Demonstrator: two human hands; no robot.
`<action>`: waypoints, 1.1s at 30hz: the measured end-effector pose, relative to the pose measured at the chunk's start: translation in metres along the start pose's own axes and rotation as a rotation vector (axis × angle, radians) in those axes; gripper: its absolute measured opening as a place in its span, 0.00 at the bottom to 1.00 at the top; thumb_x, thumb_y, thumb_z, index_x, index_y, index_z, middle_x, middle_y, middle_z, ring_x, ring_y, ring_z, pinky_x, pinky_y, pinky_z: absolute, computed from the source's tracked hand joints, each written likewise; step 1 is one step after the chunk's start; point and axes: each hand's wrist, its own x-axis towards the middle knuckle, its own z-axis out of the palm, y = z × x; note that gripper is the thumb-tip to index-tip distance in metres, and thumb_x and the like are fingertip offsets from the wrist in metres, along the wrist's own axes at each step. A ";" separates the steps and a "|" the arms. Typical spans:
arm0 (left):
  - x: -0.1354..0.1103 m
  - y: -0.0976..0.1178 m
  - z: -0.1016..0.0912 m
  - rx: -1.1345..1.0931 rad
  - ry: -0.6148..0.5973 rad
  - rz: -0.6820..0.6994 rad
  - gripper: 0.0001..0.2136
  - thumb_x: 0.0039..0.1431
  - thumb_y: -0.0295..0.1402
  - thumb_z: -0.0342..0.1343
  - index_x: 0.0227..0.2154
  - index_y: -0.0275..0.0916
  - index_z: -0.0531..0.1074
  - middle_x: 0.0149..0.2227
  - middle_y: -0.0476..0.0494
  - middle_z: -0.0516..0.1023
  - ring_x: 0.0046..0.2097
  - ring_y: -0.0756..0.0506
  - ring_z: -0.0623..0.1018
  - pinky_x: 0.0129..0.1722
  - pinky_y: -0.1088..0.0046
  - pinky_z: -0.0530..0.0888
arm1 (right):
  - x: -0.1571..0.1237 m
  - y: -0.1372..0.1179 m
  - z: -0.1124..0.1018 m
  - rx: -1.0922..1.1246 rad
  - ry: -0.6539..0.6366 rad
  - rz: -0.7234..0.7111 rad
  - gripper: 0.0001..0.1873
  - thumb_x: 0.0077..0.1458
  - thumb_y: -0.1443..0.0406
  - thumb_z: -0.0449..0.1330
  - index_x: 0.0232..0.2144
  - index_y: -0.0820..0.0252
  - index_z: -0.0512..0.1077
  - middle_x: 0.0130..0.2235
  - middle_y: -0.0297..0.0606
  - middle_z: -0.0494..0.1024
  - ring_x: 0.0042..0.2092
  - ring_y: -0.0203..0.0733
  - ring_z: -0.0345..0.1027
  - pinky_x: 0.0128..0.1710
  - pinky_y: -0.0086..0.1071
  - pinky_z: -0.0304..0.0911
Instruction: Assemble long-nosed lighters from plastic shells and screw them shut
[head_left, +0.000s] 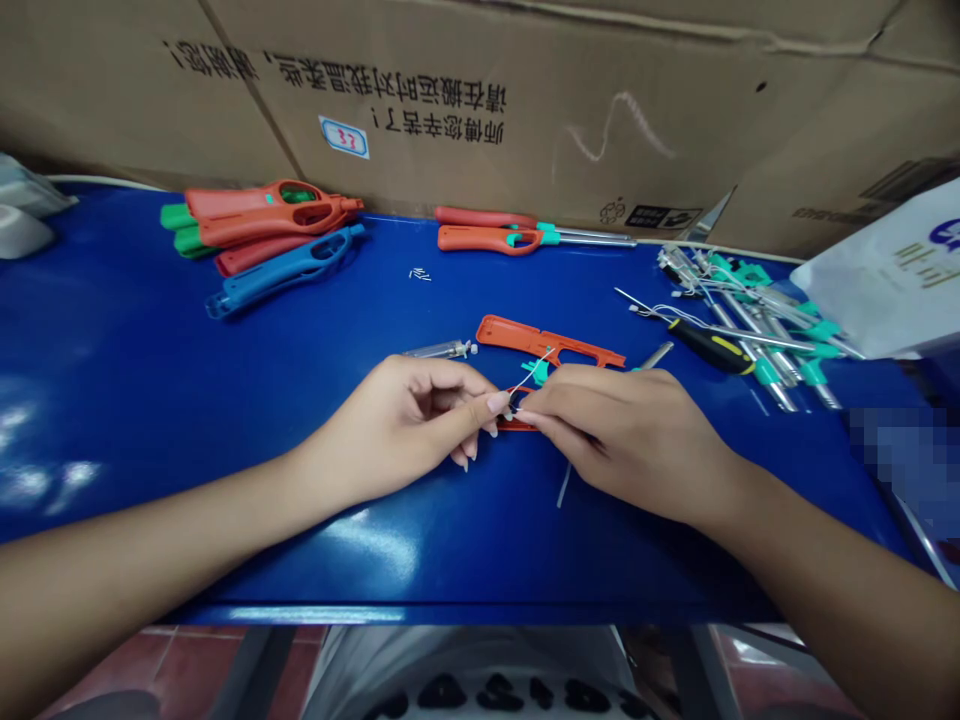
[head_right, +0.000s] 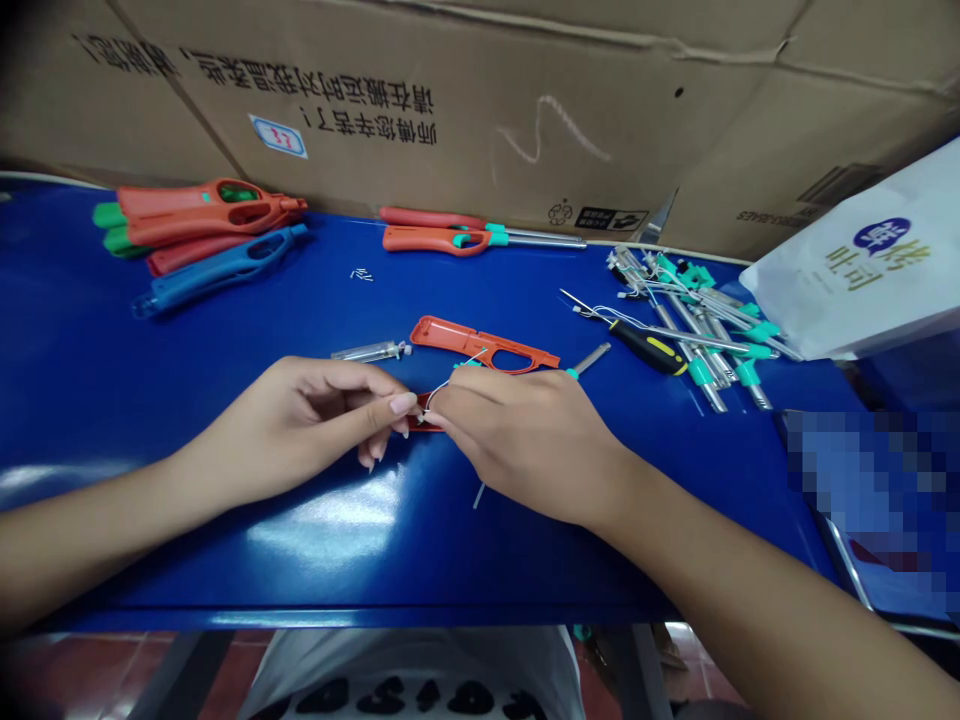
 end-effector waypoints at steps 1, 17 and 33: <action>0.001 0.001 0.000 -0.002 -0.007 -0.009 0.10 0.64 0.32 0.59 0.29 0.32 0.77 0.20 0.50 0.75 0.22 0.55 0.73 0.23 0.86 0.72 | 0.000 0.000 0.000 0.000 -0.001 -0.004 0.11 0.68 0.65 0.55 0.36 0.56 0.78 0.36 0.27 0.82 0.34 0.33 0.74 0.25 0.32 0.52; -0.001 -0.001 0.001 0.043 -0.087 0.037 0.09 0.63 0.31 0.57 0.27 0.35 0.71 0.23 0.53 0.68 0.23 0.55 0.67 0.22 0.82 0.65 | -0.001 0.003 -0.001 0.017 -0.057 -0.113 0.13 0.68 0.68 0.53 0.36 0.59 0.77 0.34 0.31 0.81 0.33 0.34 0.71 0.28 0.33 0.54; -0.001 0.001 0.002 0.032 -0.057 -0.035 0.12 0.66 0.35 0.55 0.28 0.35 0.74 0.22 0.50 0.72 0.23 0.53 0.72 0.23 0.82 0.71 | 0.000 0.002 0.000 0.026 -0.030 -0.056 0.14 0.69 0.64 0.52 0.37 0.57 0.78 0.38 0.32 0.83 0.36 0.34 0.74 0.30 0.32 0.57</action>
